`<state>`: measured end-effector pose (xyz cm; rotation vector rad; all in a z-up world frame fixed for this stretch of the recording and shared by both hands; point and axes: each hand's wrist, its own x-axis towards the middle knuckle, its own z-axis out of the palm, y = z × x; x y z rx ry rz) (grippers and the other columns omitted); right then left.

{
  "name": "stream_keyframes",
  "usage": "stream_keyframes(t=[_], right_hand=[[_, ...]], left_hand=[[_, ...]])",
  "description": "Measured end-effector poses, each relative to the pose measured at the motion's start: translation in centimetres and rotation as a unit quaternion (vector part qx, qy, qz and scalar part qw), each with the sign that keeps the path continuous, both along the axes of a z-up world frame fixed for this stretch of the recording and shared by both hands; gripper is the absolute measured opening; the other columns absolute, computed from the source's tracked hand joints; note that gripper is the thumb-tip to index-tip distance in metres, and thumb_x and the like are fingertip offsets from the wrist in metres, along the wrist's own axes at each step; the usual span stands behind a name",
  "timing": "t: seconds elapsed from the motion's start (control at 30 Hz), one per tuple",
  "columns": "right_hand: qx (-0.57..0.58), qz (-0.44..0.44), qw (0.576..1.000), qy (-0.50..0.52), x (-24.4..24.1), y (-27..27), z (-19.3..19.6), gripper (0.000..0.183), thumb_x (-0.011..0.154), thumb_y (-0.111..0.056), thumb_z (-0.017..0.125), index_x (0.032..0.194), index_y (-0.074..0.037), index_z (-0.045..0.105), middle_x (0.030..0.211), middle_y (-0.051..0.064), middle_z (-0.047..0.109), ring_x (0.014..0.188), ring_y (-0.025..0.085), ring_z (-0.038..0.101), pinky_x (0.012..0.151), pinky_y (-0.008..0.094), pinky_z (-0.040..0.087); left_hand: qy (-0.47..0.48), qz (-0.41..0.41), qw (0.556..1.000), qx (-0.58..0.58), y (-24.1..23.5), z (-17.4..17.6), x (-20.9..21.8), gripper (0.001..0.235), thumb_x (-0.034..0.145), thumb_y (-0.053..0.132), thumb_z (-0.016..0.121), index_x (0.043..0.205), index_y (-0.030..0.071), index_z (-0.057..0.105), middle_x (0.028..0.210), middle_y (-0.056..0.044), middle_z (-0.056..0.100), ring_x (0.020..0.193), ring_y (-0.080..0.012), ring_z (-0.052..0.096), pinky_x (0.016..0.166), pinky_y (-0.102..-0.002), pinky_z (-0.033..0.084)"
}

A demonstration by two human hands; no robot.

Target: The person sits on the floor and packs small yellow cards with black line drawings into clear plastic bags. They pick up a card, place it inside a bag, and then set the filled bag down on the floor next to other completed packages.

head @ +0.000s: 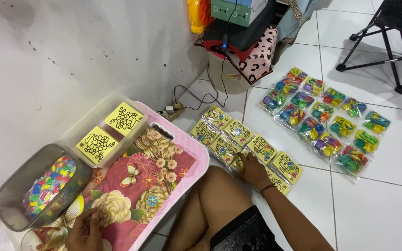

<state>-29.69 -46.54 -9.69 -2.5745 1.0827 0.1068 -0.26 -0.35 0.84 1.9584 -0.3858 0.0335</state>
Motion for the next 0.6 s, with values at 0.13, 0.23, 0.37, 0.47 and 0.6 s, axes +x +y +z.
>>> stream_keyframes(t=[0.13, 0.23, 0.37, 0.47, 0.6], right_hand=[[-0.012, 0.012, 1.0, 0.015, 0.3, 0.2, -0.8, 0.081, 0.085, -0.045, 0.074, 0.153, -0.024, 0.037, 0.126, 0.012, 0.053, 0.104, 0.033, 0.061, 0.078, 0.043, 0.058], [-0.023, 0.027, 0.999, 0.004, 0.4, 0.4, -0.8, 0.075, 0.086, -0.036, 0.073, 0.151, -0.025, 0.038, 0.12, 0.011, 0.055, 0.1, 0.032, 0.062, 0.076, 0.043, 0.058], [-0.008, 0.013, 1.0, 0.002, 0.5, 0.4, -0.6, 0.078, 0.086, -0.036, 0.074, 0.153, -0.024, 0.036, 0.121, 0.012, 0.056, 0.103, 0.033, 0.063, 0.08, 0.045, 0.058], [-0.011, 0.008, 1.0, 0.002, 0.5, 0.5, -0.6, 0.079, 0.084, -0.036, 0.076, 0.152, -0.024, 0.037, 0.12, 0.011, 0.056, 0.102, 0.032, 0.063, 0.079, 0.044, 0.058], [-0.067, 0.031, 0.997, 0.035, 0.3, 0.3, -1.1, 0.096, 0.08, -0.05, 0.079, 0.159, -0.023, 0.03, 0.122, 0.01, 0.055, 0.099, 0.03, 0.062, 0.07, 0.041, 0.057]], left_hand=[[-0.007, -0.016, 0.999, -0.044, 0.0, -0.4, 0.0, 0.013, 0.106, -0.005, 0.062, 0.115, -0.013, 0.067, 0.09, -0.021, 0.07, 0.075, -0.0209, 0.065, 0.07, -0.028, 0.054], [-0.023, -0.013, 0.999, -0.025, -0.2, -0.1, -0.1, 0.014, 0.105, -0.003, 0.065, 0.115, -0.012, 0.069, 0.086, -0.019, 0.07, 0.067, -0.0181, 0.061, 0.062, -0.026, 0.05], [0.007, -0.019, 0.999, -0.043, -0.3, 0.3, -0.2, 0.015, 0.105, -0.005, 0.061, 0.116, -0.015, 0.066, 0.091, -0.025, 0.07, 0.078, -0.0256, 0.068, 0.072, -0.031, 0.056], [0.015, -0.016, 0.999, -0.05, -0.3, 0.1, -0.2, 0.015, 0.105, -0.005, 0.061, 0.116, -0.015, 0.066, 0.09, -0.024, 0.07, 0.078, -0.0244, 0.067, 0.071, -0.031, 0.056], [0.012, -0.006, 1.0, -0.022, -0.4, 0.9, -0.6, 0.016, 0.104, -0.003, 0.063, 0.116, -0.013, 0.068, 0.086, -0.021, 0.072, 0.071, -0.0212, 0.066, 0.066, -0.029, 0.054]])
